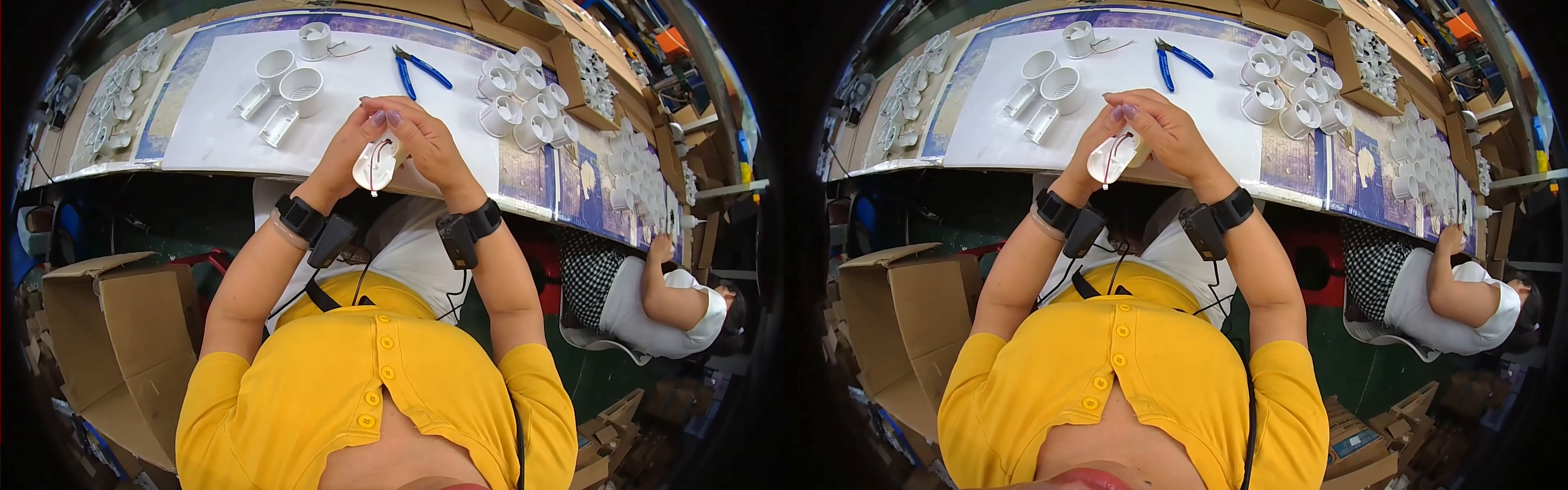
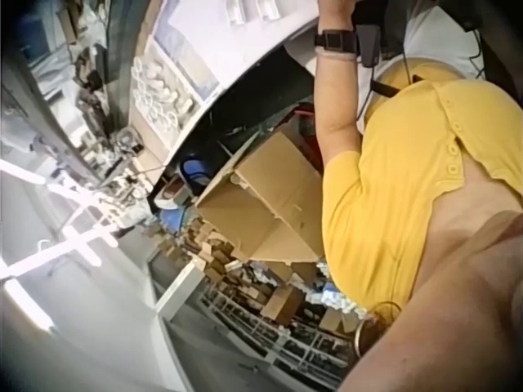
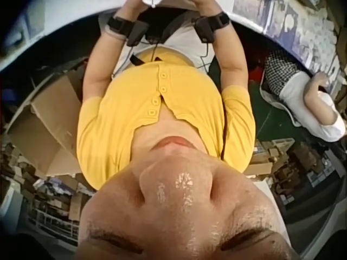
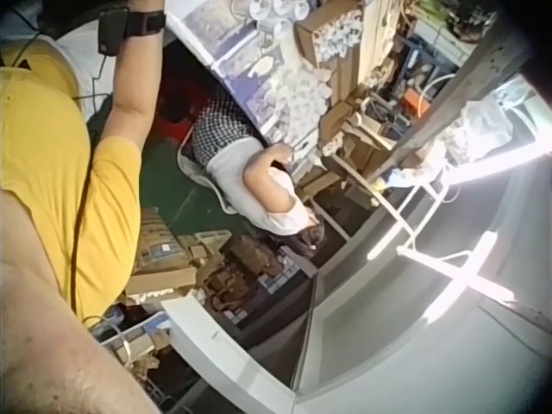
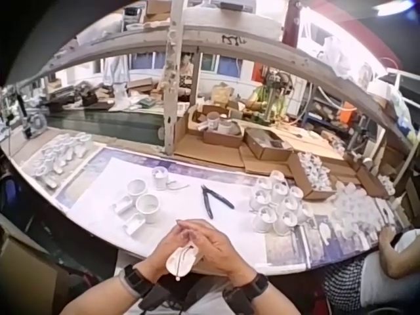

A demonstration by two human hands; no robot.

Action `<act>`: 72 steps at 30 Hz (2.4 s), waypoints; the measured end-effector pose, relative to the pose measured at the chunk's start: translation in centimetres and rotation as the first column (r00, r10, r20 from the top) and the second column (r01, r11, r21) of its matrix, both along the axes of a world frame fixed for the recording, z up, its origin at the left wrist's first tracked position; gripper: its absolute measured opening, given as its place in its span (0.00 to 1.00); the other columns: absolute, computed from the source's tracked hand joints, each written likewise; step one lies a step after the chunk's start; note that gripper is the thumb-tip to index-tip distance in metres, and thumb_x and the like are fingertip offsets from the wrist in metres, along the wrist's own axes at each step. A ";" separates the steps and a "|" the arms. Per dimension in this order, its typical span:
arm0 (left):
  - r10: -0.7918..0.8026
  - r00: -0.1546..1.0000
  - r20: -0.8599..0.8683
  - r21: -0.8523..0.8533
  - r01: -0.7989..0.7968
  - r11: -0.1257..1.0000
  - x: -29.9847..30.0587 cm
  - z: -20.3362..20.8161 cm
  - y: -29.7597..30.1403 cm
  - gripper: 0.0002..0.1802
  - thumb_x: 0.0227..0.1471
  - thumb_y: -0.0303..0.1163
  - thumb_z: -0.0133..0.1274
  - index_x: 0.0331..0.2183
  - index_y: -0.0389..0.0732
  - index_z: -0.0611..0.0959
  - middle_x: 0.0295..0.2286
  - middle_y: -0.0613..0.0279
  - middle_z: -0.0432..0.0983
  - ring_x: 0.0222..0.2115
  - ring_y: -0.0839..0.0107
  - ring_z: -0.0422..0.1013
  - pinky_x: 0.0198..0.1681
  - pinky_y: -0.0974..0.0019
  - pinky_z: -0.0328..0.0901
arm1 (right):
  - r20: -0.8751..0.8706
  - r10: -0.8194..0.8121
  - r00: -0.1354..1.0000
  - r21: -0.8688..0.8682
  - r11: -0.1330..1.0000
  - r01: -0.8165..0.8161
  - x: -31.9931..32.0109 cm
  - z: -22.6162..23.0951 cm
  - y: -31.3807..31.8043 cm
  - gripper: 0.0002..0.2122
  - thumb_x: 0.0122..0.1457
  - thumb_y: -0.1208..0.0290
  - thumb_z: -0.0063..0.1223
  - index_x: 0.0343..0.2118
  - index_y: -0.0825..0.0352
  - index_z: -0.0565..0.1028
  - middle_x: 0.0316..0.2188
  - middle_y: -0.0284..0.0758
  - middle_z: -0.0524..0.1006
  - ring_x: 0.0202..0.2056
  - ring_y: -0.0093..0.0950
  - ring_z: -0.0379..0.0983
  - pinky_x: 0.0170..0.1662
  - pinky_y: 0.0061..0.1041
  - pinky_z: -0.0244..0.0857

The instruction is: The person picks up a white plastic housing and a fan component, trims the plastic with shears, and inserts the fan into the housing. They thread the wires through the assembly by hand, press the parts together, and place the completed unit onto the table.

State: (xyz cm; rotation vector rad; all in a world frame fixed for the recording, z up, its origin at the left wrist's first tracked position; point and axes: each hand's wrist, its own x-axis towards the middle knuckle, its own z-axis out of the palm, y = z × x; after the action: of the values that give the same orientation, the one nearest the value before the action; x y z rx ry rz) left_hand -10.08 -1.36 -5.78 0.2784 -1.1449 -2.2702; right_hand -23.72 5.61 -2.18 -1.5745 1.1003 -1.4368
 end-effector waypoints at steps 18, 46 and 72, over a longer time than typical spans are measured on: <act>0.068 0.998 0.002 -0.024 -0.068 0.997 0.3 0.7 0.8 0.23 0.62 0.41 0.44 0.55 0.41 0.66 0.43 0.64 0.70 0.40 0.78 0.70 0.40 0.73 0.68 | -0.156 -0.178 0.972 -0.109 0.981 0.162 0.5 0.9 0.5 0.12 0.64 0.71 0.43 0.45 0.67 0.77 0.53 0.37 0.68 0.55 0.28 0.62 0.57 0.26 0.56; 0.083 0.991 0.107 -0.377 -0.037 0.925 1.4 -0.4 -0.7 0.21 0.64 0.39 0.39 0.54 0.39 0.68 0.41 0.61 0.74 0.39 0.75 0.72 0.41 0.73 0.69 | -0.788 -0.096 0.609 -0.243 0.956 -0.164 0.4 7.1 0.7 0.07 0.46 0.76 0.62 0.30 0.63 0.76 0.55 0.34 0.68 0.58 0.39 0.59 0.57 0.36 0.58; -0.028 0.999 -0.042 -0.085 0.024 0.996 1.9 0.4 -0.4 0.20 0.63 0.43 0.41 0.49 0.39 0.69 0.38 0.63 0.74 0.35 0.78 0.73 0.35 0.75 0.71 | -0.679 -0.231 0.697 -0.403 0.911 -0.091 0.6 5.0 0.5 0.08 0.42 0.78 0.64 0.26 0.64 0.76 0.45 0.32 0.76 0.51 0.35 0.68 0.51 0.31 0.64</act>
State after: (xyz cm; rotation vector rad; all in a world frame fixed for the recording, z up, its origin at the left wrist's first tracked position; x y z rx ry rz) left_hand -8.15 -1.79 -5.40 0.1812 -1.2245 -2.2328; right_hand -23.11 6.10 2.86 -2.5689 1.3473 -1.1446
